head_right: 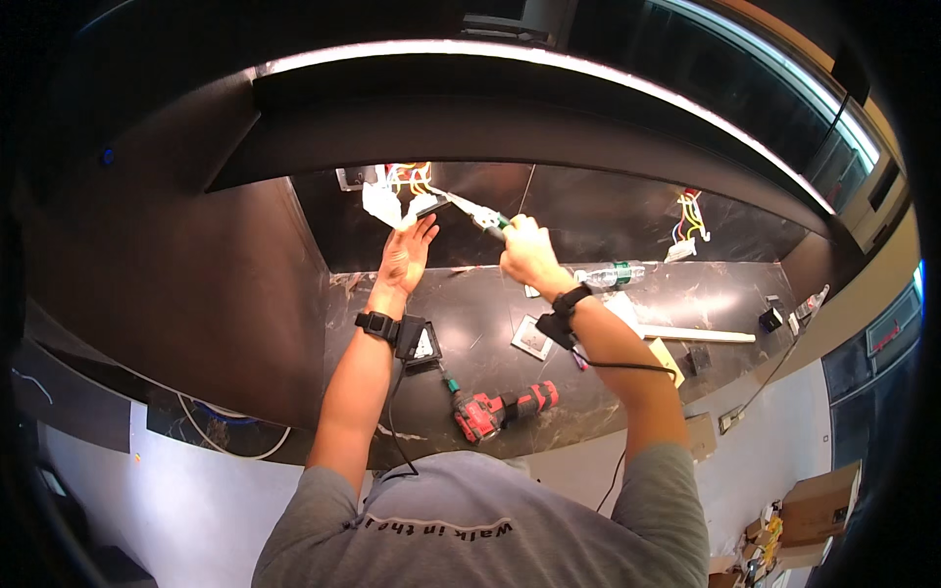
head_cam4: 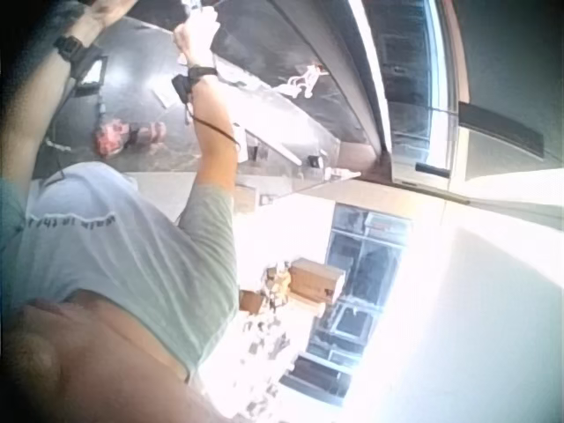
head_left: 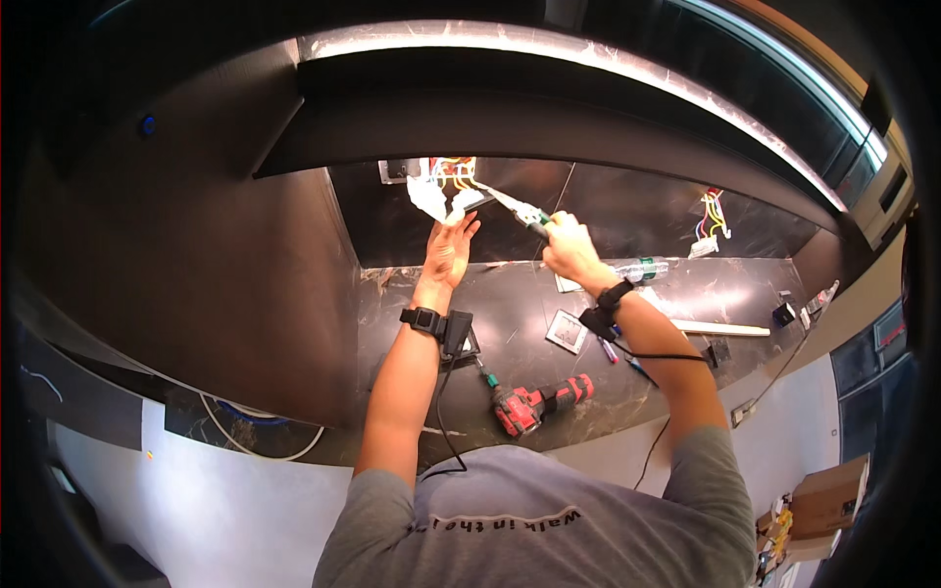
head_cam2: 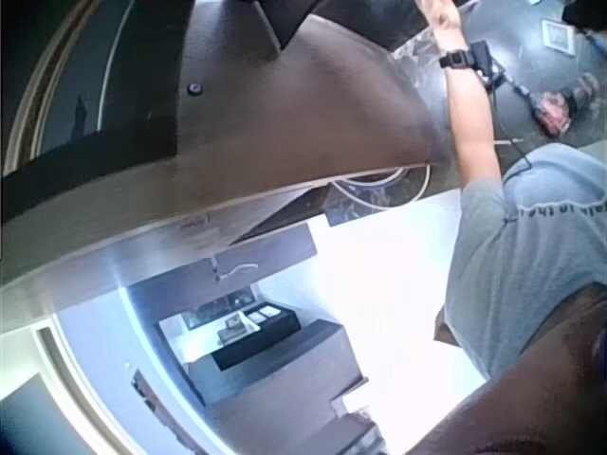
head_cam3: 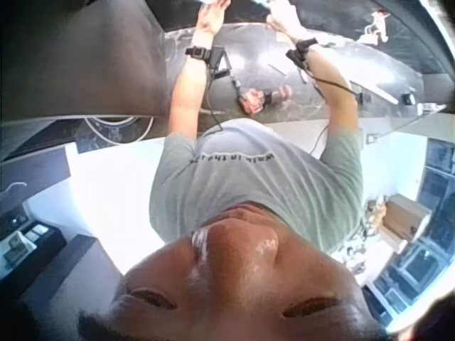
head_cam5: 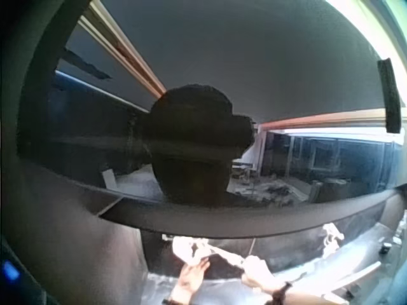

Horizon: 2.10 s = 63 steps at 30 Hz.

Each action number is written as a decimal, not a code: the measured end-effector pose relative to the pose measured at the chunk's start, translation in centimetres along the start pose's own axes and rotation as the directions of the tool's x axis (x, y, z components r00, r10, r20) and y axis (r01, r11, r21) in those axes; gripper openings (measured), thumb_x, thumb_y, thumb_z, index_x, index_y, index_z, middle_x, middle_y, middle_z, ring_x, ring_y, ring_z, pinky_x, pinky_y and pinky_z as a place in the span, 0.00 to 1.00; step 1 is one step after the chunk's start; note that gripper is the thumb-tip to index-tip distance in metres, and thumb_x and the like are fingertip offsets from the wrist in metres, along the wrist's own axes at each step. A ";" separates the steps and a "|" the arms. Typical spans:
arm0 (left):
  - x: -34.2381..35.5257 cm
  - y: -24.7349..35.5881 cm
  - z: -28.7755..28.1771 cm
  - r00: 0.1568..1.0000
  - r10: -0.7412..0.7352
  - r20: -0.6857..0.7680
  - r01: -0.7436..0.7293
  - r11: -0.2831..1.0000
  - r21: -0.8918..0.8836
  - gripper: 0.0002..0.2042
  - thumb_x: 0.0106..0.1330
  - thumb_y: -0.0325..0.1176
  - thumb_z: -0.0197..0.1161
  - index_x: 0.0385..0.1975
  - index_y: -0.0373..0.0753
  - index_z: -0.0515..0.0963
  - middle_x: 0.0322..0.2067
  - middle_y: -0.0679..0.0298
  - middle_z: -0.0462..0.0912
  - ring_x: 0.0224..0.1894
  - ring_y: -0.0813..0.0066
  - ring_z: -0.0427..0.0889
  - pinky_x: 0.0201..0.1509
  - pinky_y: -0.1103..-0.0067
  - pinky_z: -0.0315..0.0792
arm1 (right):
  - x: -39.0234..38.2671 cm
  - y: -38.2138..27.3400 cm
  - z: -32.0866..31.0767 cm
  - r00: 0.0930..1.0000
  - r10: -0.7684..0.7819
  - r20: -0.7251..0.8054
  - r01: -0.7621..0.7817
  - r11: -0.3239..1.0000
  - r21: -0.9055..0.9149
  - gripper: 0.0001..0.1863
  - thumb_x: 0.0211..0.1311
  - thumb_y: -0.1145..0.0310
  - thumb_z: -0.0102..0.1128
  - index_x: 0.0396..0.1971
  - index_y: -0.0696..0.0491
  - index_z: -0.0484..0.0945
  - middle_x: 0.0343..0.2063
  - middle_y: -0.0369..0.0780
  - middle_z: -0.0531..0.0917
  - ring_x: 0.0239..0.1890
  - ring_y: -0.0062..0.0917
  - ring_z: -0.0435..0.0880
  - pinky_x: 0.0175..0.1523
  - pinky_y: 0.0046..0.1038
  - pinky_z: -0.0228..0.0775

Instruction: Installing and wiring an electrical outlet or switch on a wall.

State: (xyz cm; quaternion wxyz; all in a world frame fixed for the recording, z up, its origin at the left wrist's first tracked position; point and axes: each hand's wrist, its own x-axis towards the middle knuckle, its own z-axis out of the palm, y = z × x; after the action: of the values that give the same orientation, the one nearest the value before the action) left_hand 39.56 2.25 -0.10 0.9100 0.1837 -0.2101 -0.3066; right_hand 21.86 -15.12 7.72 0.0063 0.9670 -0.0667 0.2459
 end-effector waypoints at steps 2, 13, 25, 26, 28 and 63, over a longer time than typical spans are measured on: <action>0.2 -0.2 0.2 0.999 0.019 0.050 -0.019 1.000 -0.003 0.24 0.64 0.44 0.68 0.55 0.39 0.73 0.53 0.58 0.77 0.61 0.62 0.72 0.68 0.66 0.64 | -0.1 0.5 -1.5 0.991 0.087 0.102 -0.081 0.994 -0.067 0.11 0.51 0.70 0.55 0.31 0.60 0.80 0.43 0.48 0.77 0.47 0.45 0.76 0.48 0.44 0.70; -2.2 2.7 1.6 0.999 -0.044 0.009 0.042 0.989 0.144 0.25 0.65 0.44 0.67 0.56 0.37 0.72 0.55 0.56 0.76 0.60 0.62 0.73 0.66 0.65 0.66 | -5.7 -1.9 -8.0 0.775 0.234 0.587 -0.604 0.548 0.578 0.14 0.45 0.73 0.55 0.34 0.61 0.81 0.20 0.35 0.77 0.24 0.22 0.75 0.30 0.26 0.66; -0.8 7.8 2.5 0.974 0.225 0.016 -0.199 0.824 0.530 0.31 0.68 0.60 0.56 0.59 0.39 0.67 0.52 0.64 0.76 0.56 0.72 0.73 0.62 0.71 0.63 | -3.8 -4.7 -11.2 0.816 0.076 0.573 -0.572 0.257 0.779 0.11 0.48 0.74 0.59 0.32 0.62 0.81 0.24 0.38 0.82 0.24 0.20 0.80 0.31 0.22 0.73; -0.5 7.5 2.6 0.972 0.233 0.013 -0.205 0.824 0.528 0.30 0.68 0.60 0.57 0.57 0.39 0.68 0.52 0.64 0.76 0.56 0.74 0.73 0.62 0.71 0.64 | -3.1 -4.5 -11.6 0.835 0.066 0.546 -0.539 0.293 0.790 0.12 0.47 0.73 0.59 0.31 0.63 0.82 0.23 0.38 0.82 0.24 0.19 0.80 0.31 0.22 0.73; -0.1 7.7 2.5 0.971 0.238 -0.006 -0.199 0.824 0.530 0.29 0.69 0.59 0.56 0.54 0.40 0.68 0.49 0.65 0.77 0.52 0.75 0.75 0.58 0.74 0.67 | -1.2 -4.7 -12.5 0.843 0.070 0.533 -0.515 0.391 0.763 0.12 0.46 0.73 0.57 0.31 0.64 0.82 0.21 0.37 0.79 0.24 0.19 0.78 0.29 0.22 0.70; 0.9 10.3 7.7 0.971 -0.123 -0.204 0.189 0.919 0.346 0.18 0.65 0.46 0.44 0.32 0.39 0.77 0.28 0.60 0.82 0.27 0.63 0.80 0.33 0.62 0.77 | 5.2 -14.0 -8.3 0.929 0.170 0.329 -0.282 0.900 0.333 0.17 0.52 0.67 0.51 0.40 0.54 0.83 0.34 0.51 0.85 0.40 0.46 0.85 0.46 0.43 0.78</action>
State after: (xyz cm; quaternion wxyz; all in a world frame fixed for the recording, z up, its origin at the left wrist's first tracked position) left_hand 41.32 7.75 11.42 0.8481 0.3915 -0.1654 -0.3165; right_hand 24.27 -1.53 17.78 -0.2172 0.9612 -0.1317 0.1079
